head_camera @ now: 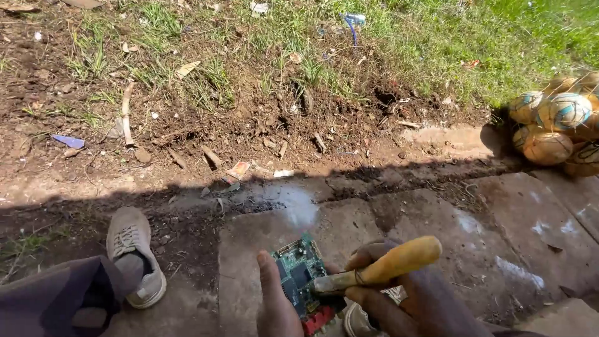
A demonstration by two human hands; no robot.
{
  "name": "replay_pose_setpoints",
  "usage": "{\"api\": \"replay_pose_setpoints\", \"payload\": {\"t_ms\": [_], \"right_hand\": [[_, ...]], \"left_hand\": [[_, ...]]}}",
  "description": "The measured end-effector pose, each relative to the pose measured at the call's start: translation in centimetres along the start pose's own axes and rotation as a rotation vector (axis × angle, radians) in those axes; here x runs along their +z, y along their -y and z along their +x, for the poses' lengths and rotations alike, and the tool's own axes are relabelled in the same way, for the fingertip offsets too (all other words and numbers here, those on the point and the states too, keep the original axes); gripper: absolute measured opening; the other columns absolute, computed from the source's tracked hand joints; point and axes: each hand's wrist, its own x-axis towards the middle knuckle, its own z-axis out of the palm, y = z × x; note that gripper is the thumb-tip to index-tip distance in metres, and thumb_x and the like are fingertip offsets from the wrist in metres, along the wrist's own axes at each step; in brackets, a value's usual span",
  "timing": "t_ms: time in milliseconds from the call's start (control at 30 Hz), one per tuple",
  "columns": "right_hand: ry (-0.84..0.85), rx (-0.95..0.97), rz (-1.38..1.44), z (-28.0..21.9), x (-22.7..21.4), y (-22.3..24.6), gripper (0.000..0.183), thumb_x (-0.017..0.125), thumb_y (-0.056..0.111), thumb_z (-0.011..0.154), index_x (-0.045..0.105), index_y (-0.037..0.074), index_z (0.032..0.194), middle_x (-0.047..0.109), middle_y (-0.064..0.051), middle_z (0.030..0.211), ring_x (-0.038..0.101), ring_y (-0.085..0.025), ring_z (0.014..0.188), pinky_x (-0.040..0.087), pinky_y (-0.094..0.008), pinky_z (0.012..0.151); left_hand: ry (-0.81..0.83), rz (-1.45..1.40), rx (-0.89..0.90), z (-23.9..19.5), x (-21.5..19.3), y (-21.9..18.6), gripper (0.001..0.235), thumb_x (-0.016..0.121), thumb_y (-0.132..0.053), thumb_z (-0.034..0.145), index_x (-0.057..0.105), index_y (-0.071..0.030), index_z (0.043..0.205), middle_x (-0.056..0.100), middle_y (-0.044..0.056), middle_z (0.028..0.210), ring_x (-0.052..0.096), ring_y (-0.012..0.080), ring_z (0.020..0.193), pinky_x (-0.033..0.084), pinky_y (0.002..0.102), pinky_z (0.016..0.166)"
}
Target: Inspecting and cleaning a circuit board using a brush in an outdoor workspace.
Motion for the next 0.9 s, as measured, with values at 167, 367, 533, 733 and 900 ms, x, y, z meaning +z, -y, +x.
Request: {"api": "replay_pose_setpoints", "payload": {"t_ms": [167,367,533,733,900], "right_hand": [[0.057,-0.012,0.024,-0.9,0.5,0.1,0.024,0.078,0.025,0.094,0.072,0.014,0.115,0.078,-0.003,0.117,0.078,-0.018,0.113,0.067,-0.036,0.096],[0.078,-0.003,0.041,0.2,-1.0,-0.4,0.023,0.077,0.026,0.094,0.071,0.015,0.114,0.077,-0.003,0.116,0.078,-0.018,0.112,0.066,-0.035,0.096],[0.073,0.004,0.034,1.4,-1.4,2.4,0.023,0.076,0.026,0.095,0.071,0.015,0.113,0.077,-0.004,0.116,0.078,-0.019,0.111,0.064,-0.035,0.097],[0.062,-0.026,0.033,1.6,-1.4,3.1,0.022,0.075,0.027,0.095,0.07,0.016,0.113,0.077,-0.004,0.115,0.078,-0.019,0.109,0.063,-0.035,0.097],[0.056,-0.03,0.036,0.8,-0.9,3.2,0.021,0.075,0.028,0.096,0.07,0.016,0.112,0.077,-0.004,0.114,0.077,-0.019,0.108,0.062,-0.034,0.097]], "left_hand": [[0.001,-0.041,-0.016,1.0,-0.3,-0.7,0.105,0.04,-0.077,0.105,0.078,0.019,0.09,0.075,0.035,0.084,0.067,0.0513,0.071,0.059,0.057,0.072],[0.02,-0.038,-0.041,1.2,-0.7,-0.3,0.105,0.04,-0.079,0.104,0.078,0.019,0.091,0.074,0.034,0.083,0.067,0.0506,0.071,0.059,0.058,0.071],[0.061,-0.022,-0.067,0.7,-0.4,0.3,0.106,0.04,-0.08,0.103,0.077,0.018,0.091,0.074,0.034,0.082,0.067,0.05,0.071,0.059,0.058,0.071],[0.123,-0.013,-0.062,-0.1,-0.2,0.4,0.106,0.04,-0.081,0.101,0.077,0.018,0.092,0.073,0.033,0.081,0.067,0.0493,0.071,0.06,0.058,0.071],[0.154,0.0,-0.07,-0.6,-0.7,0.5,0.106,0.04,-0.082,0.101,0.077,0.017,0.092,0.073,0.032,0.081,0.067,0.0489,0.071,0.06,0.058,0.07]]}}
